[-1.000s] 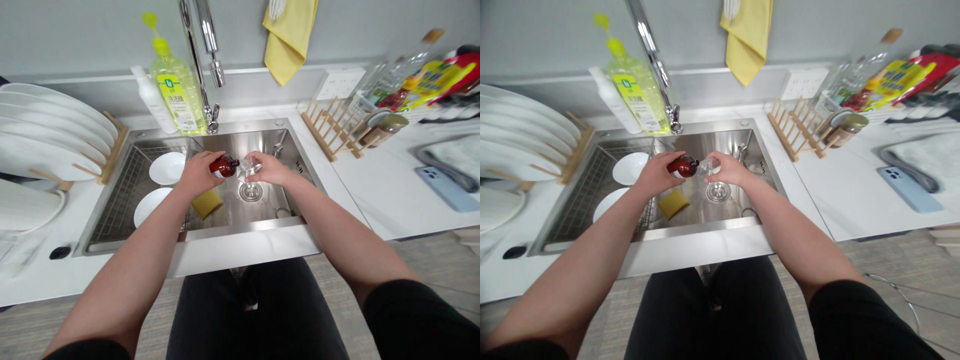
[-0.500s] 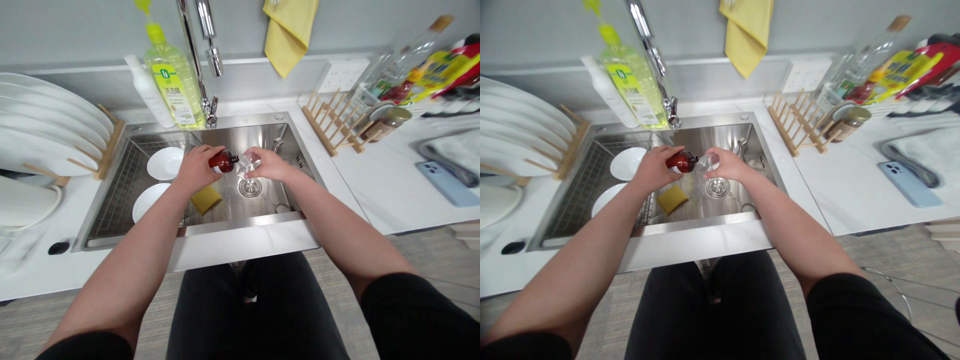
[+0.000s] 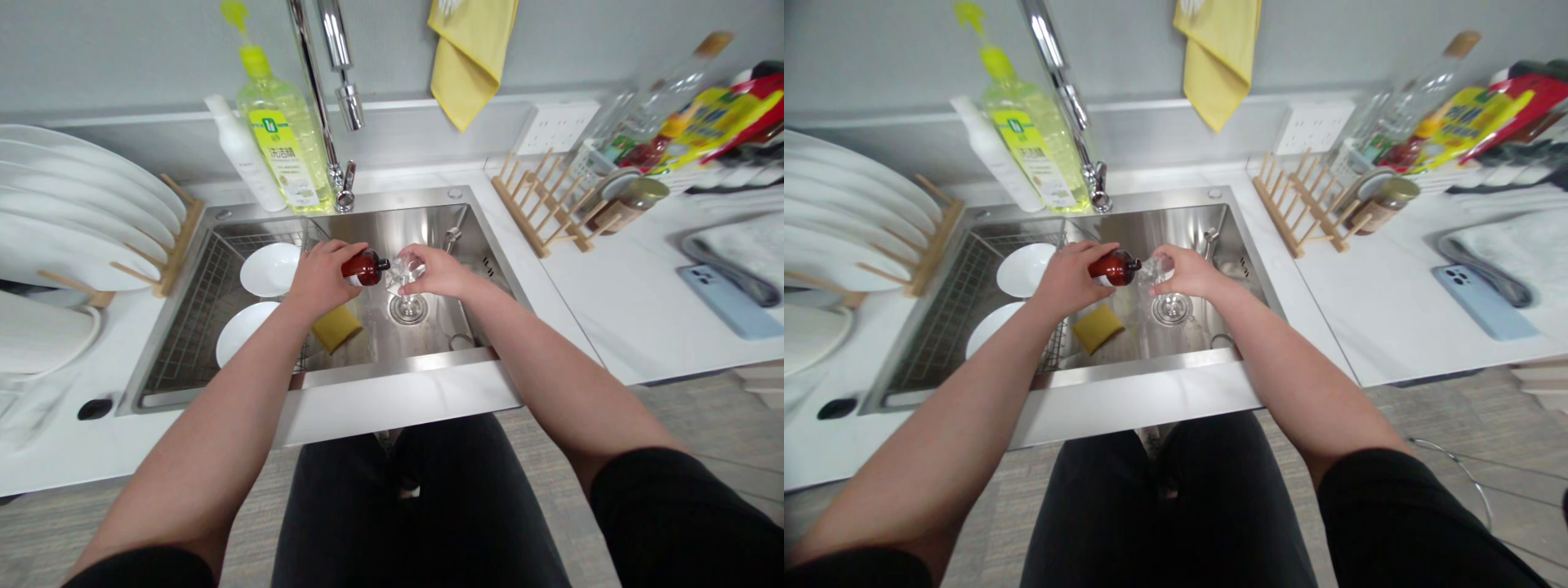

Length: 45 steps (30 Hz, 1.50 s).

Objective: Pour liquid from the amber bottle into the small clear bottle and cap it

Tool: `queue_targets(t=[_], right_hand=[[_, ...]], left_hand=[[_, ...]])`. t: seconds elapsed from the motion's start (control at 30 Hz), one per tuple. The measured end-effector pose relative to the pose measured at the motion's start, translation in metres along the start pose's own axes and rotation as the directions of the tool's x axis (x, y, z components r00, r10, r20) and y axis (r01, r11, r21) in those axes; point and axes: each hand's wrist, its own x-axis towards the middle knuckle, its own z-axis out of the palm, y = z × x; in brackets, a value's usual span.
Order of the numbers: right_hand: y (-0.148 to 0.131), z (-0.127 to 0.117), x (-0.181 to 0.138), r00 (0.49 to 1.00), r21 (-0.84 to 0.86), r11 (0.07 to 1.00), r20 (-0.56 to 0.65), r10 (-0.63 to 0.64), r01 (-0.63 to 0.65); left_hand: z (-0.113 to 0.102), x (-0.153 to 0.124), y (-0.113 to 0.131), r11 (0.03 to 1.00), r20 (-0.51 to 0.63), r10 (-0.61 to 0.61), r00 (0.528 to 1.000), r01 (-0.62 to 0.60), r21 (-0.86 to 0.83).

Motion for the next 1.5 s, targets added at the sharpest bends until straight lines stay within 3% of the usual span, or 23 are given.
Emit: queue_targets(t=[1.5], right_hand=[[-0.0052, -0.0017, -0.0024, 1.0, -0.035, 0.999, 0.022, 0.015, -0.014]], left_hand=[[-0.0026, -0.0022, 0.0059, 0.996, 0.022, -0.017, 1.0, 0.015, 0.084]])
